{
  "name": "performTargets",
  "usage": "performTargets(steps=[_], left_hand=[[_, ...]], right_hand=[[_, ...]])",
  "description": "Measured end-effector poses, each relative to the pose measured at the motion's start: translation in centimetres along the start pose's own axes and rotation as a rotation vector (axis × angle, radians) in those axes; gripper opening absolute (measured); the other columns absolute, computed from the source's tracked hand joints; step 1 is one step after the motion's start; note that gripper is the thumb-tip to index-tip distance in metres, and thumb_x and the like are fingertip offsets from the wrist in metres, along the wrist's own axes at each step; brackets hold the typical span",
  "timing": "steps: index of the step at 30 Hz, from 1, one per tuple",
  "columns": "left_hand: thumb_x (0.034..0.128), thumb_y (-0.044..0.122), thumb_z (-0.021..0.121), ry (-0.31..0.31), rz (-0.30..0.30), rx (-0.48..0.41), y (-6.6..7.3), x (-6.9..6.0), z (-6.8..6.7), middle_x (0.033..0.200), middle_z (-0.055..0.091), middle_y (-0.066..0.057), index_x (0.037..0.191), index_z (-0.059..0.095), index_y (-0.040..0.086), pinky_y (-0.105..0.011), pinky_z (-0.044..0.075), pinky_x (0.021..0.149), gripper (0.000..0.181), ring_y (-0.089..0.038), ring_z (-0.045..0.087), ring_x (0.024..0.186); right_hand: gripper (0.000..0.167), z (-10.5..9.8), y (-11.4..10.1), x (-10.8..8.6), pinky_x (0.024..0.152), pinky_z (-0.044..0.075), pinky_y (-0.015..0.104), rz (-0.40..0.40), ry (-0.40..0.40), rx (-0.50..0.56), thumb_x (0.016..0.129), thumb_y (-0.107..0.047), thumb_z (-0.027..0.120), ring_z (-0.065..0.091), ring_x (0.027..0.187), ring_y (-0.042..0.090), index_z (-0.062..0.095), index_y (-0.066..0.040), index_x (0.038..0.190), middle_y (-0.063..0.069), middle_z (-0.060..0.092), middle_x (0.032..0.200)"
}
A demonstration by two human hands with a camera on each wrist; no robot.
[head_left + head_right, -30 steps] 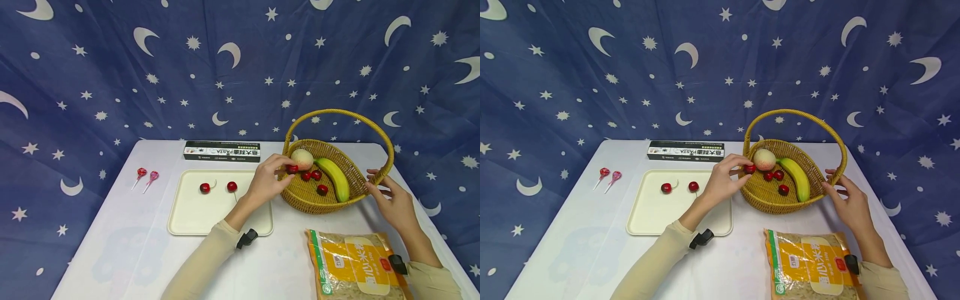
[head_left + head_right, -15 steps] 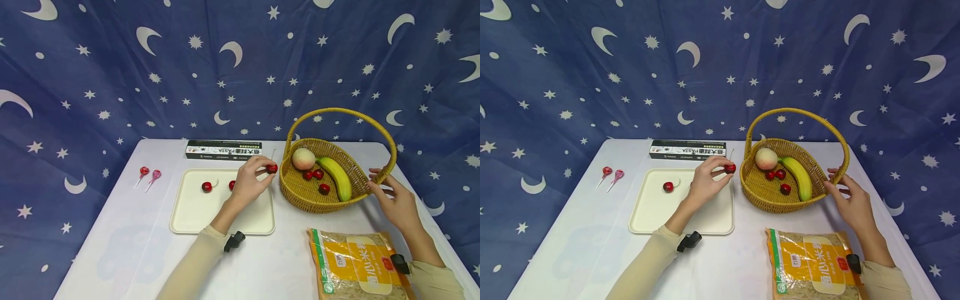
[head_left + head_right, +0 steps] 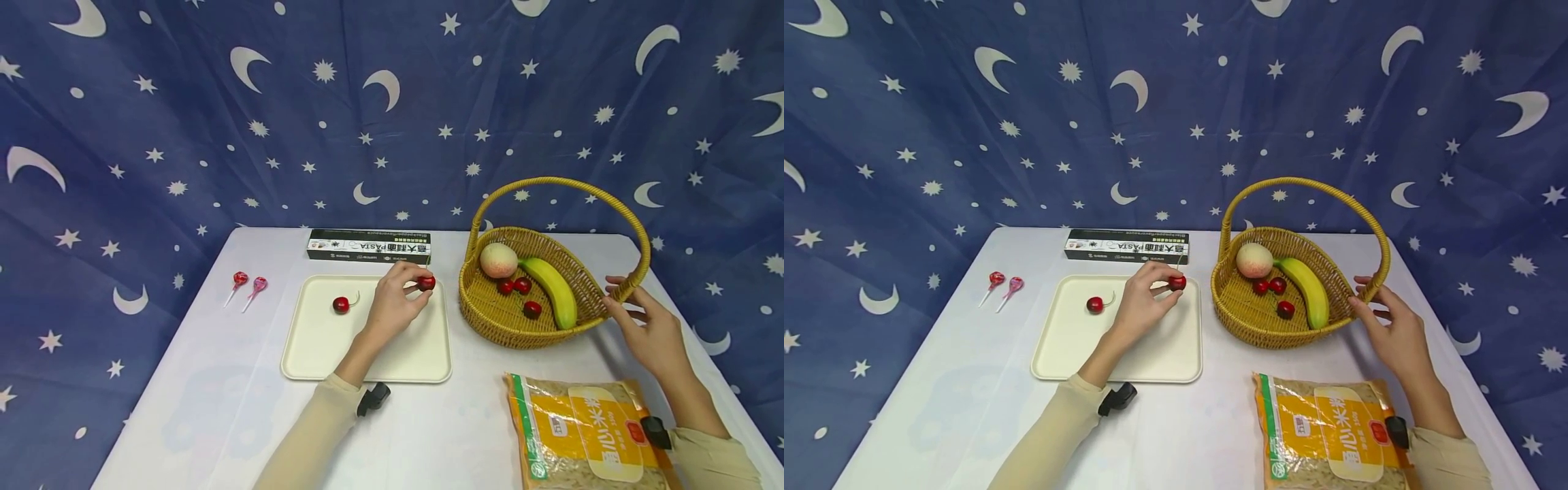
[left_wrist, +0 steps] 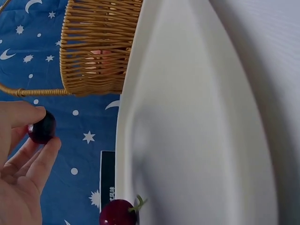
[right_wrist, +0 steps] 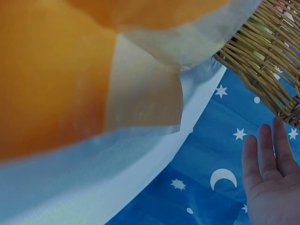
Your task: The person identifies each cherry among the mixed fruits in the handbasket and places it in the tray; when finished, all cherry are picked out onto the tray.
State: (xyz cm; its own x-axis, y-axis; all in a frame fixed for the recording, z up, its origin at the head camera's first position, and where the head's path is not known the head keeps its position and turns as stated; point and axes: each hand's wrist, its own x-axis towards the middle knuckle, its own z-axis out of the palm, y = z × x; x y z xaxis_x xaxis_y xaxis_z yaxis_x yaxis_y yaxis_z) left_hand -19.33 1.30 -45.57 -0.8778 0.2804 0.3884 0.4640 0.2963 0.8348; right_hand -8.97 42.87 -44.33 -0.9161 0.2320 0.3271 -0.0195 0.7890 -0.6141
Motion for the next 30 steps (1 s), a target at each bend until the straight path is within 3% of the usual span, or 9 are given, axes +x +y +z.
performTargets(steps=[3,8,12,14,16,22,27,30], left_hand=[[0.089,-0.006,0.079,-0.013,-0.023,0.013,-0.28,-0.07,0.05,0.117,0.067,-0.015,0.114,0.076,0.0,-0.017,0.061,0.093,0.026,-0.028,0.077,0.107],[0.0898,-0.002,0.079,-0.076,-0.091,0.083,-0.55,-0.15,0.11,0.116,0.067,-0.013,0.115,0.077,0.002,-0.018,0.061,0.093,0.026,-0.025,0.076,0.106],[0.0885,0.004,0.083,-0.144,-0.136,0.204,-0.57,-0.28,0.02,0.113,0.069,-0.011,0.114,0.078,0.007,-0.024,0.064,0.089,0.026,-0.023,0.076,0.101],[0.0879,0.006,0.084,-0.178,-0.152,0.259,-0.57,-0.33,-0.01,0.111,0.07,-0.01,0.113,0.079,0.008,-0.027,0.063,0.089,0.026,-0.022,0.076,0.096],[0.0874,0.008,0.085,-0.209,-0.162,0.314,-0.62,-0.36,0.0,0.109,0.07,-0.008,0.112,0.08,0.01,-0.03,0.061,0.087,0.026,-0.02,0.075,0.093],[0.0868,0.01,0.086,-0.278,-0.172,0.411,-0.84,-0.52,0.15,0.1,0.07,-0.005,0.108,0.082,0.012,-0.029,0.054,0.08,0.022,-0.015,0.069,0.087],[0.087,0.009,0.085,-0.297,-0.159,0.42,-1.06,-0.66,0.28,0.101,0.072,-0.006,0.107,0.082,0.011,-0.026,0.054,0.081,0.021,-0.016,0.07,0.088],[0.0871,0.009,0.085,-0.291,-0.162,0.417,-1.05,-0.69,0.29,0.103,0.073,-0.007,0.11,0.082,0.01,-0.027,0.055,0.081,0.023,-0.017,0.07,0.088]], right_hand=[[0.044,0.0,-0.02,0.01,0.081,0.035,-0.009,0.0,-0.002,-0.004,0.106,-0.032,0.068,0.039,0.105,-0.032,0.061,-0.017,0.147,0.023,0.069,0.136],[0.045,-0.03,0.03,-0.07,0.081,0.035,-0.008,0.007,-0.002,-0.007,0.106,-0.032,0.068,0.039,0.105,-0.032,0.061,-0.018,0.148,0.024,0.069,0.137],[0.044,0.03,0.09,-0.06,0.082,0.036,-0.008,-0.007,0.01,0.008,0.105,-0.031,0.069,0.041,0.106,-0.032,0.062,-0.018,0.147,-0.007,0.073,0.133],[0.043,0.08,0.1,-0.03,0.082,0.036,-0.008,-0.016,0.017,0.021,0.105,-0.029,0.069,0.042,0.106,-0.032,0.063,-0.017,0.146,-0.028,0.067,0.127],[0.042,0.12,0.11,0.0,0.083,0.036,-0.008,-0.021,0.022,0.033,0.105,-0.029,0.07,0.043,0.107,-0.031,0.064,-0.017,0.145,-0.039,0.059,0.122],[0.042,0.1,0.14,0.01,0.083,0.036,-0.008,-0.02,0.022,0.026,0.105,-0.028,0.069,0.043,0.107,-0.031,0.063,-0.017,0.145,-0.027,0.067,0.127],[0.042,0.15,0.09,-0.05,0.083,0.036,-0.008,-0.023,0.022,0.036,0.105,-0.028,0.07,0.043,0.107,-0.031,0.063,-0.017,0.145,-0.048,0.051,0.118],[0.042,0.14,0.04,-0.08,0.083,0.036,-0.008,-0.025,0.018,0.034,0.105,-0.028,0.069,0.042,0.107,-0.031,0.063,-0.017,0.145,-0.048,0.053,0.119]])
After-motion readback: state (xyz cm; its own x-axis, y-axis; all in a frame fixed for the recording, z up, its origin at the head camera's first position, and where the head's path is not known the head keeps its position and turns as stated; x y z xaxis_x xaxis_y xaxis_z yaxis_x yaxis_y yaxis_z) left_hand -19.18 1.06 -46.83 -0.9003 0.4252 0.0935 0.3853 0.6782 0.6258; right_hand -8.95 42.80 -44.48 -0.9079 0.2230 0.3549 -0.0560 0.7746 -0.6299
